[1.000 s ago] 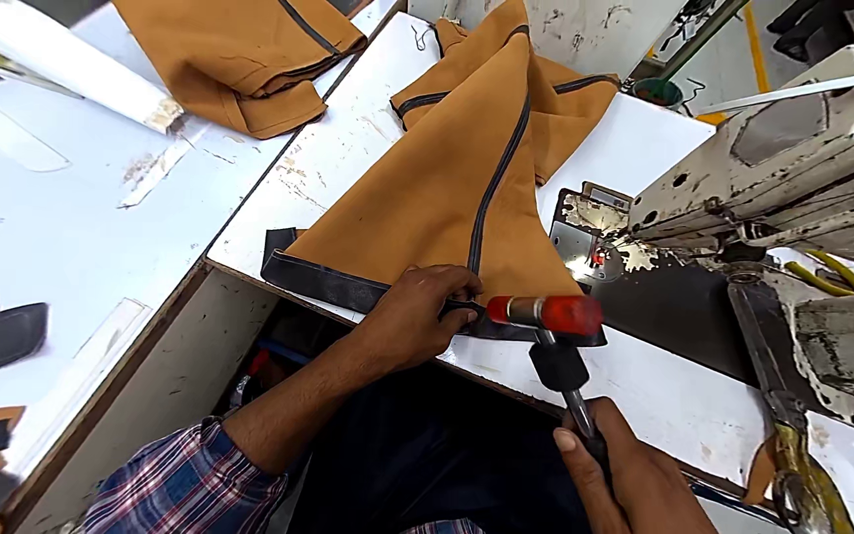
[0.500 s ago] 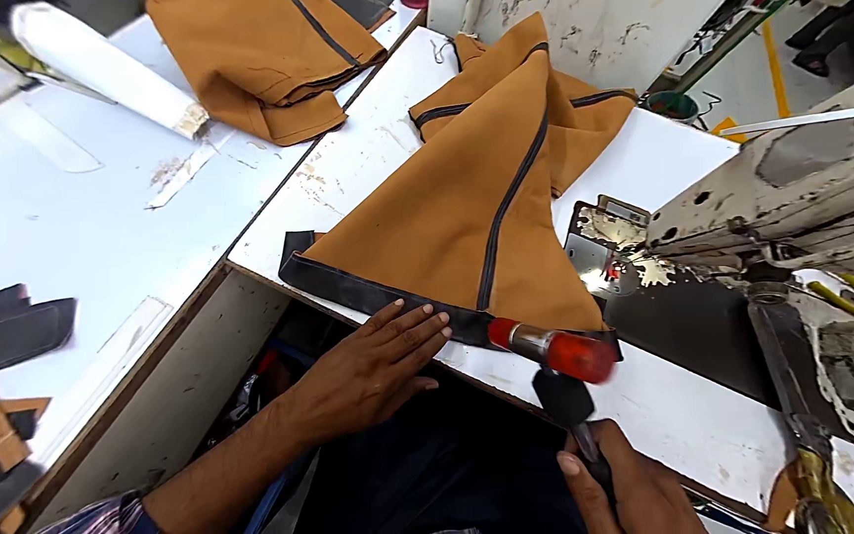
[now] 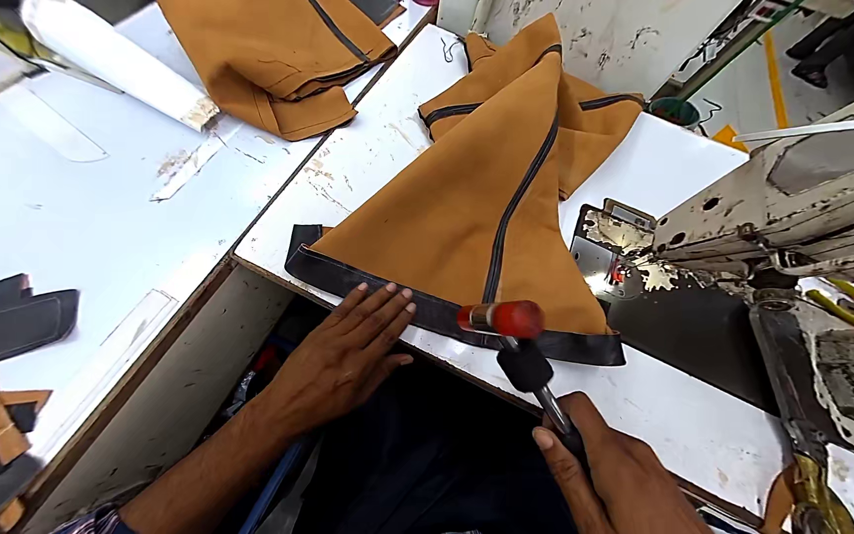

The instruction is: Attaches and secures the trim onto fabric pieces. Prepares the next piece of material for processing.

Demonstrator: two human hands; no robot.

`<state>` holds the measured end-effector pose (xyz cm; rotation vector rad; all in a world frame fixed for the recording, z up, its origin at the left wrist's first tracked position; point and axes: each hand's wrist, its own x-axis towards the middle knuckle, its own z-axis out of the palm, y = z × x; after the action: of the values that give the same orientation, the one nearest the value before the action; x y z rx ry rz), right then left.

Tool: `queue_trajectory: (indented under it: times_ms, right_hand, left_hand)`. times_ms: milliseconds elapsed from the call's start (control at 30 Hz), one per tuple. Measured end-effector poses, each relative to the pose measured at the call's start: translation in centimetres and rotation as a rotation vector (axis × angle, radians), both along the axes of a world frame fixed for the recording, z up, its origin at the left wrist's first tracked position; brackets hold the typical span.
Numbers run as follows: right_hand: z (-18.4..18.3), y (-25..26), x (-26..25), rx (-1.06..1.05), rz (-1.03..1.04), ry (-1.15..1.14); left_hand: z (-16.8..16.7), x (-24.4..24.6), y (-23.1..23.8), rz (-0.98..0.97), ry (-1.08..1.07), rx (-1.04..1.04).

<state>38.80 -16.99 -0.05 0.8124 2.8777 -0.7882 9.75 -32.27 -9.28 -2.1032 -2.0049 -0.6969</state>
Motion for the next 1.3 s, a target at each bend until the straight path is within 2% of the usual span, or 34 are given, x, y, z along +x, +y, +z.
queue_trajectory:
  times_ms: [133, 200, 267, 367, 433, 500, 533, 633, 767, 833, 900, 1033, 1167, 1300]
  right_hand:
    - [-0.5, 0.6, -0.8, 0.004, 0.031, -0.144]
    - [0.3, 0.6, -1.3, 0.009, 0.031, -0.072]
    - [-0.4, 0.3, -1.7, -0.005, 0.047, 0.014]
    - [-0.7, 0.8, -2.6, 0.002, 0.081, -0.136]
    - [0.0, 0.9, -3.1, 0.036, 0.079, -0.073]
    - [-0.7, 0.5, -3.5, 0.025, 0.079, 0.056]
    - [-1.2, 0.5, -3.7, 0.011, 0.091, 0.046]
    - [-0.6, 0.9, -4.8, 0.015, 0.135, -0.115]
    - [-1.2, 0.3, -6.1, 0.07, 0.131, 0.133]
    - [-1.2, 0.5, -7.1, 0.033, 0.175, -0.013]
    - [-0.3, 0.9, -8.3, 0.043, 0.202, -0.104]
    - [-0.7, 0.4, -10.0, 0.077, 0.216, 0.093]
    - [0.1, 0.8, -12.0, 0.05, 0.267, -0.112]
    - [-0.4, 0.1, -13.4, 0.043, 0.251, 0.096]
  left_hand:
    - [-0.2, -1.3, -1.7, 0.098, 0.047, 0.009]
    - [-0.3, -1.8, -2.2, 0.153, 0.07, 0.014]
    - [-0.6, -1.9, -2.5, 0.189, 0.06, 0.018]
    - [-0.7, -1.8, -2.6, 0.192, 0.014, 0.005]
    - [-0.7, -2.0, -2.3, 0.184, -0.004, 0.017]
    - [-0.7, -2.1, -2.4, 0.172, -0.021, 0.02]
    - [-0.7, -2.2, -2.4, 0.167, -0.025, 0.016]
    - [-0.5, -2.6, -2.4, 0.144, -0.029, 0.022]
    - [0.0, -3.9, -3.6, 0.271, 0.022, 0.074]
    - [0.1, -4.9, -4.3, 0.334, 0.064, 0.062]
    - [0.1, -5.7, -4.6, 0.327, 0.073, 0.037]
    - [0.0, -6.2, -4.6, 0.297, 0.042, -0.009]
    - [0.1, -6.5, -4.5, 0.275, 0.014, -0.02]
    - [0.2, -6.7, -4.6, 0.248, -0.036, 0.007]
